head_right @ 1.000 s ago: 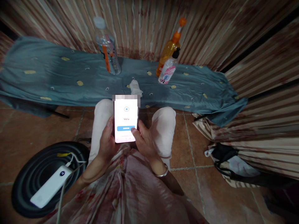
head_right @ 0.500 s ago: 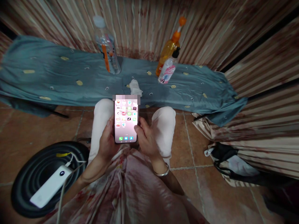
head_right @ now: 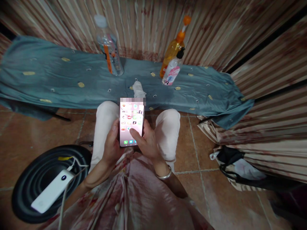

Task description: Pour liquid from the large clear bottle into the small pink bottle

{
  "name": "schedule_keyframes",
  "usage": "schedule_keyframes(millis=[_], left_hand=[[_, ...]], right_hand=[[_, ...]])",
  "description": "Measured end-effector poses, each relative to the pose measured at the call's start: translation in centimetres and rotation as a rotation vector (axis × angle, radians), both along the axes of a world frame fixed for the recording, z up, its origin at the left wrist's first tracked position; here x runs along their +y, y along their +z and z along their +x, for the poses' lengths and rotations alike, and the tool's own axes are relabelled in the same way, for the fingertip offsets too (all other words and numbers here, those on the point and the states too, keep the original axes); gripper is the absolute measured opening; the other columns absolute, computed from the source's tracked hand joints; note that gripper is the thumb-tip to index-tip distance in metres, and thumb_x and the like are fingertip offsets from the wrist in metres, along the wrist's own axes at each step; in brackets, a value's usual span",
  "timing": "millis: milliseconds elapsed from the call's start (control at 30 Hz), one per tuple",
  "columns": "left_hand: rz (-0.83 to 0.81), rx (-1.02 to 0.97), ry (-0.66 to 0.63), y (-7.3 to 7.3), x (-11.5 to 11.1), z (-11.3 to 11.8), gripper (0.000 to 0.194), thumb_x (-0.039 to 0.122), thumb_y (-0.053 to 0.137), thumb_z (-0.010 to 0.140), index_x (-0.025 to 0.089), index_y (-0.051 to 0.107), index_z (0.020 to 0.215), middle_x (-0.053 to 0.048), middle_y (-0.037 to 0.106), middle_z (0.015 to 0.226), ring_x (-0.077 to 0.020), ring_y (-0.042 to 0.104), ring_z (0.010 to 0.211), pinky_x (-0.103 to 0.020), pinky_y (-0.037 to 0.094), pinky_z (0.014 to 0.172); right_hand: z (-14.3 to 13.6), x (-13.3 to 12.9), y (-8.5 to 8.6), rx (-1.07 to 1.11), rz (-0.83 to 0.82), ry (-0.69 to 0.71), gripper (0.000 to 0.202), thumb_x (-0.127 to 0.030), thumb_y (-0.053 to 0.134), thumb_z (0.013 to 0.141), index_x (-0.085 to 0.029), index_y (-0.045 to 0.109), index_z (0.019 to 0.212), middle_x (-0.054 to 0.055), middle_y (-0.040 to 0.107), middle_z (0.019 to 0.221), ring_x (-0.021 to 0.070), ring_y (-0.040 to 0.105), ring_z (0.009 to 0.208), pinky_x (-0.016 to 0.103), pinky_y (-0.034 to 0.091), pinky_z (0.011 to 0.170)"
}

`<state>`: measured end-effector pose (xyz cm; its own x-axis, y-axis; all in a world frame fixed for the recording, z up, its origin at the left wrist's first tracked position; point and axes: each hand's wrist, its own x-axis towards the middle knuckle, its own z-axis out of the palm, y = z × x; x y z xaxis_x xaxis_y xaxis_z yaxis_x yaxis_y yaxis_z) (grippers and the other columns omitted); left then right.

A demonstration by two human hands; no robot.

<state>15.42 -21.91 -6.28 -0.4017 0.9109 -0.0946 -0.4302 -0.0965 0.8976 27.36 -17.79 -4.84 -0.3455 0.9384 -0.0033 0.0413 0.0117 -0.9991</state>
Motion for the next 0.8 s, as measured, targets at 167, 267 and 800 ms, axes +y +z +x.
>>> schedule_keyframes(millis=[167,267,800], left_hand=[[0.015,0.020,-0.011,0.56,-0.07,0.03,0.050,0.061,0.063,0.091,0.025,0.071,0.124,-0.005,0.075,0.122,-0.0242,0.070,0.105,-0.032,0.056,0.084],[0.013,0.045,-0.017,0.92,-0.03,-0.01,0.051,0.062,0.064,0.090,0.024,0.071,0.122,-0.005,0.075,0.120,-0.0243,0.071,0.103,-0.032,0.056,0.080],[-0.019,-0.206,-0.015,0.90,0.56,0.19,0.049,0.061,0.067,0.087,0.021,0.070,0.115,-0.007,0.076,0.116,-0.0274,0.073,0.103,-0.036,0.060,0.084]], right_hand=[[-0.21,-0.01,0.23,-0.024,-0.015,-0.032,0.039,-0.046,0.072,0.089,-0.026,0.064,0.122,0.005,0.076,0.116,0.0272,0.069,0.109,0.043,0.055,0.098],[-0.19,0.05,0.04,-0.020,-0.015,-0.028,0.041,-0.048,0.072,0.089,-0.027,0.063,0.124,0.004,0.077,0.114,0.0278,0.069,0.111,0.044,0.056,0.098],[0.22,-0.24,0.22,-0.065,0.010,-0.010,0.029,-0.044,0.053,0.098,-0.030,0.062,0.122,0.001,0.077,0.108,0.0266,0.070,0.101,0.040,0.058,0.089]])
